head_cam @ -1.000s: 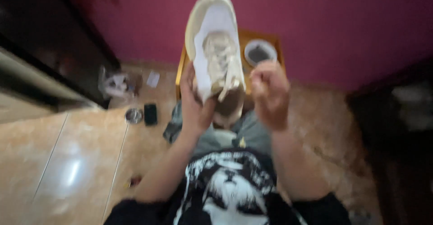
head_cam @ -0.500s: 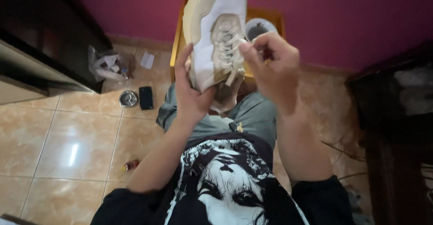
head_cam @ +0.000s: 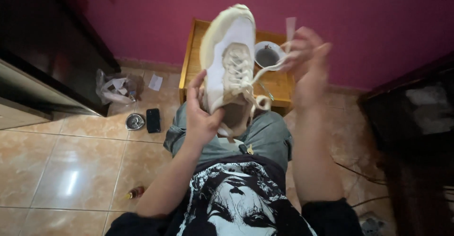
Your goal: The person removes the existing shoelaces from a white sneaker, then threads and ties new shoelaces through the eyelets. The person handles the shoe and laces by hand throughout the process.
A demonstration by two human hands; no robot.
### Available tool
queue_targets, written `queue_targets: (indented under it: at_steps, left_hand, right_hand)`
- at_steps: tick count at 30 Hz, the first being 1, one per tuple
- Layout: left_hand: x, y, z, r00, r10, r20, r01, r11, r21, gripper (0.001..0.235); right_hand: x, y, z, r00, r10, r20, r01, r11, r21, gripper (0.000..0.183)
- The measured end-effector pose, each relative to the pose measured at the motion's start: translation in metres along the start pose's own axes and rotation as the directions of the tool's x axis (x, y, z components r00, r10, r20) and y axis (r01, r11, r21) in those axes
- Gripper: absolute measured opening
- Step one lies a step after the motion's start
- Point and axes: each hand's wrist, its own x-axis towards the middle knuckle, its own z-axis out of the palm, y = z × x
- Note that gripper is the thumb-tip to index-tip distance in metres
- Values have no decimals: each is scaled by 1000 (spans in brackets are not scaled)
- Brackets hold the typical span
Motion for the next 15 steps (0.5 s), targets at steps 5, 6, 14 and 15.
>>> queue_targets:
  at_steps: [5, 6, 14, 15]
  left_hand:
    - [5, -18, -10, 963, 222, -152, -231, 972, -46, 96]
    - [5, -17, -13, 964, 215, -159, -224, 974, -43, 96]
    - [6, -2, -26, 927, 318, -198, -311, 948, 65, 91]
    - [14, -2, -27, 925, 325, -199, -319, 946, 64, 91]
  right_hand:
    - [-52, 172, -4, 877, 397, -270, -368, 917, 154, 19]
    - [-74, 168, 10, 875, 405, -266, -378, 914, 151, 19]
    - [-198, 237, 41, 282, 852, 441, 119, 425, -897, 51]
    - [-184, 247, 38, 287, 849, 444, 125, 426, -896, 51]
